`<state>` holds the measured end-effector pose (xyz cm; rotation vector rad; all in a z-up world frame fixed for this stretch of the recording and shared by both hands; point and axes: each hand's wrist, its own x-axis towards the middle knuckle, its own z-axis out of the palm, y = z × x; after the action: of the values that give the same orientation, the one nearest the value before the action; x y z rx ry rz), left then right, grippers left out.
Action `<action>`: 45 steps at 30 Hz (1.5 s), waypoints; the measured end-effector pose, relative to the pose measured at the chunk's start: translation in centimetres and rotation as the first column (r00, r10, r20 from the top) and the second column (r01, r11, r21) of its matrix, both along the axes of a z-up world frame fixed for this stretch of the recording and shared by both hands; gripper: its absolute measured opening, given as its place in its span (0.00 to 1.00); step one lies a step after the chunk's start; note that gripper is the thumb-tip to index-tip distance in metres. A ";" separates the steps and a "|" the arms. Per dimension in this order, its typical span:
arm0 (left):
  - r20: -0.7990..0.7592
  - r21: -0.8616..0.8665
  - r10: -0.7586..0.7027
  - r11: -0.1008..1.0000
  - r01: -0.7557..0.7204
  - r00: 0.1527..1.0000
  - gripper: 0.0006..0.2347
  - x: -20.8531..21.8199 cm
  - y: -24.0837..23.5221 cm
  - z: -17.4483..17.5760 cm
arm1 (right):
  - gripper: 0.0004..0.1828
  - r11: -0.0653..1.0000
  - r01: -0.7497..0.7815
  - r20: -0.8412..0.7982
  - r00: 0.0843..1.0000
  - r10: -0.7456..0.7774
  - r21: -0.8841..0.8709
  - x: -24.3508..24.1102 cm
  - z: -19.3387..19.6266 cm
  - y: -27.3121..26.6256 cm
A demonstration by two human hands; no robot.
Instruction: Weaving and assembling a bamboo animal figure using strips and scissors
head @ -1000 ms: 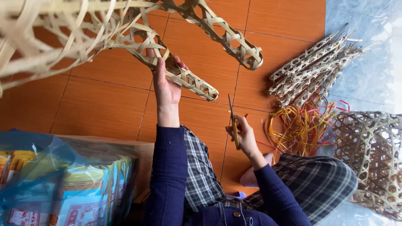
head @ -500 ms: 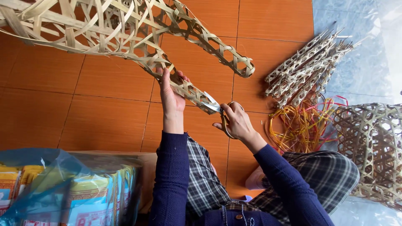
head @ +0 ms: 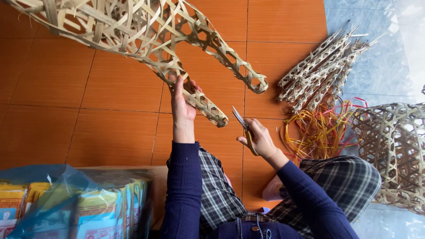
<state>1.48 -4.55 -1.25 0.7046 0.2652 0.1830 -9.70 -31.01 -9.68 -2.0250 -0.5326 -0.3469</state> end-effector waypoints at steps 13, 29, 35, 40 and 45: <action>0.056 0.041 -0.191 0.981 0.188 0.980 0.20 -1.8 0.4 3.0 | 0.26 0.977 0.179 0.222 0.963 -0.151 -0.116 2.5 5.1 -8.9; -0.288 -0.125 -0.546 0.836 0.534 0.787 0.22 0.7 -3.9 -2.0 | 0.20 0.958 0.025 0.653 0.737 0.176 -0.287 4.7 6.7 -7.0; -0.375 -0.144 -0.535 0.840 0.523 0.757 0.22 0.6 -5.5 -3.1 | 0.22 0.969 0.093 0.669 0.738 0.086 -0.228 5.1 6.5 -7.2; -0.409 -0.099 -0.537 0.830 0.549 0.738 0.22 0.2 -7.0 -4.5 | 0.31 0.985 0.036 0.620 0.780 0.079 -0.171 4.7 6.0 -6.1; -0.430 -0.131 -0.502 0.857 0.498 0.750 0.23 -0.1 -7.2 -4.4 | 0.21 0.981 0.058 0.608 0.791 0.067 -0.184 4.5 6.0 -6.3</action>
<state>1.40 -11.71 -5.64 0.7823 0.5107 -0.5119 -5.24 -37.33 -3.72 -2.0744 -1.0033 -1.0070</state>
